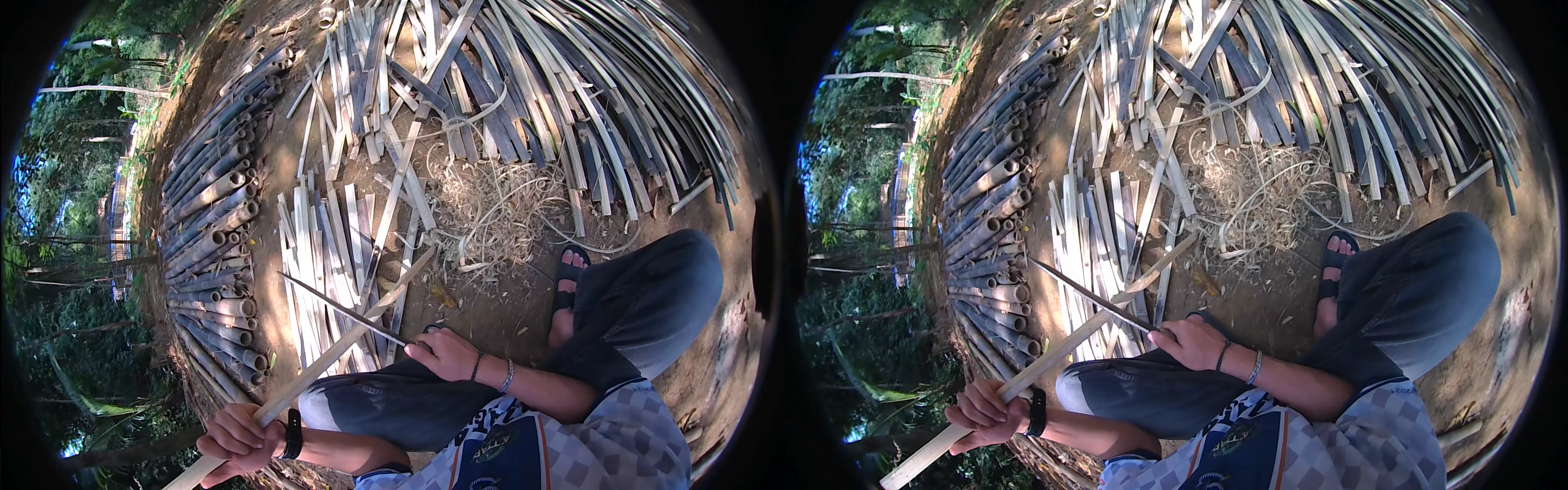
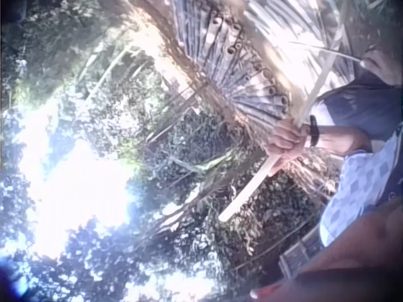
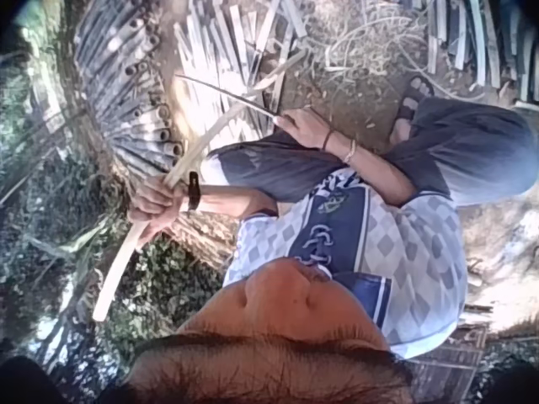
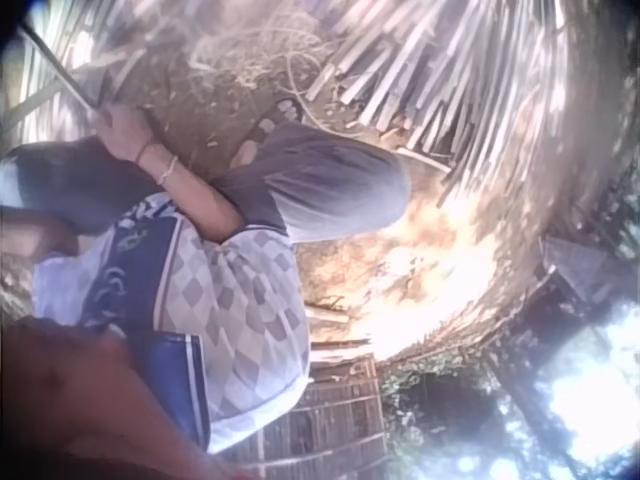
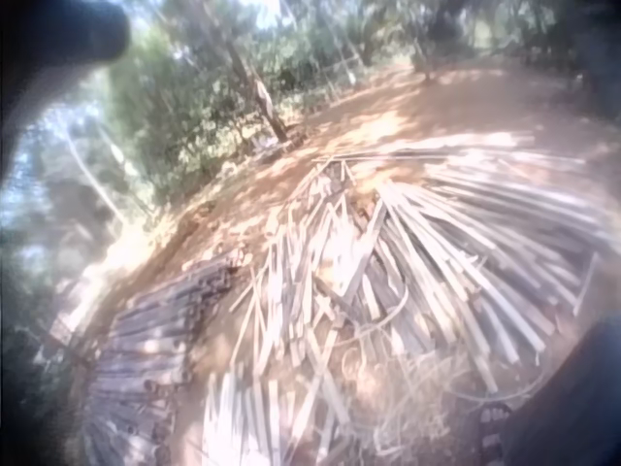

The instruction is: The person shaves and smooths a thin strip of bamboo with a large knife, removing thin shavings while sitting outdoors near piles of bamboo poles.

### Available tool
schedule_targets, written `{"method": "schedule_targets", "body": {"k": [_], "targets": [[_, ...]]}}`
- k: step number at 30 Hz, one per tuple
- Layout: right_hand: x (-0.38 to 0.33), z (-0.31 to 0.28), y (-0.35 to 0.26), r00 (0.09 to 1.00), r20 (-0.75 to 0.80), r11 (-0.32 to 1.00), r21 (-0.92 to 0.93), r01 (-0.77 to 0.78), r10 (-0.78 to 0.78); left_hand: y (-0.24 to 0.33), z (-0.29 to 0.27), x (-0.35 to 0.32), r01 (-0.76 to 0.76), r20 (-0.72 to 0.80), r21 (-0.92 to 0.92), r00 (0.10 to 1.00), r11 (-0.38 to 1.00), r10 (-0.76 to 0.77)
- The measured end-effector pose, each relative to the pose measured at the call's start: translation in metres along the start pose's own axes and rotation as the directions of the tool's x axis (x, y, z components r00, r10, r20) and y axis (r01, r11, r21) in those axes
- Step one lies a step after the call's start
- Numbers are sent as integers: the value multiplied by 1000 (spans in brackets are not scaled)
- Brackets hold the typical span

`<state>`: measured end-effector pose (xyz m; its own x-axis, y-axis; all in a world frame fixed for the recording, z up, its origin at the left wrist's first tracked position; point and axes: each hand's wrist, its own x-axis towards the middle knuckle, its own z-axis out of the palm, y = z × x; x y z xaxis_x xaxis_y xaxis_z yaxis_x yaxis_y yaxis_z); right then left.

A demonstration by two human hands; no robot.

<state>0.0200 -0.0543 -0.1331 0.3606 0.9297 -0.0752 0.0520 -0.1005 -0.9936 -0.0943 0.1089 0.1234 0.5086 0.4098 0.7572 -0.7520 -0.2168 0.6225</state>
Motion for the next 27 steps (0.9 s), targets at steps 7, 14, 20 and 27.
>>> {"method": "schedule_targets", "body": {"k": [7, 14, 20, 27], "targets": [[-1, 7, 12, 985, 10, 973, 157, -172, 173, 3, -3, 1, -9, -56, 32, 998, 999, 11], [3, -6, 2, 989, -8, 981, 123, -148, 151, 2, -2, 0, 1, -27, -3, 1000, 1000, -1], [5, 7, 13, 972, 21, 942, 243, -231, 233, 6, -5, -5, -18, -68, 31, 997, 999, 20], [5, 1, 18, 982, -2, 967, 174, -188, 191, 3, -2, -2, 3, -36, 15, 999, 1000, -3]]}}
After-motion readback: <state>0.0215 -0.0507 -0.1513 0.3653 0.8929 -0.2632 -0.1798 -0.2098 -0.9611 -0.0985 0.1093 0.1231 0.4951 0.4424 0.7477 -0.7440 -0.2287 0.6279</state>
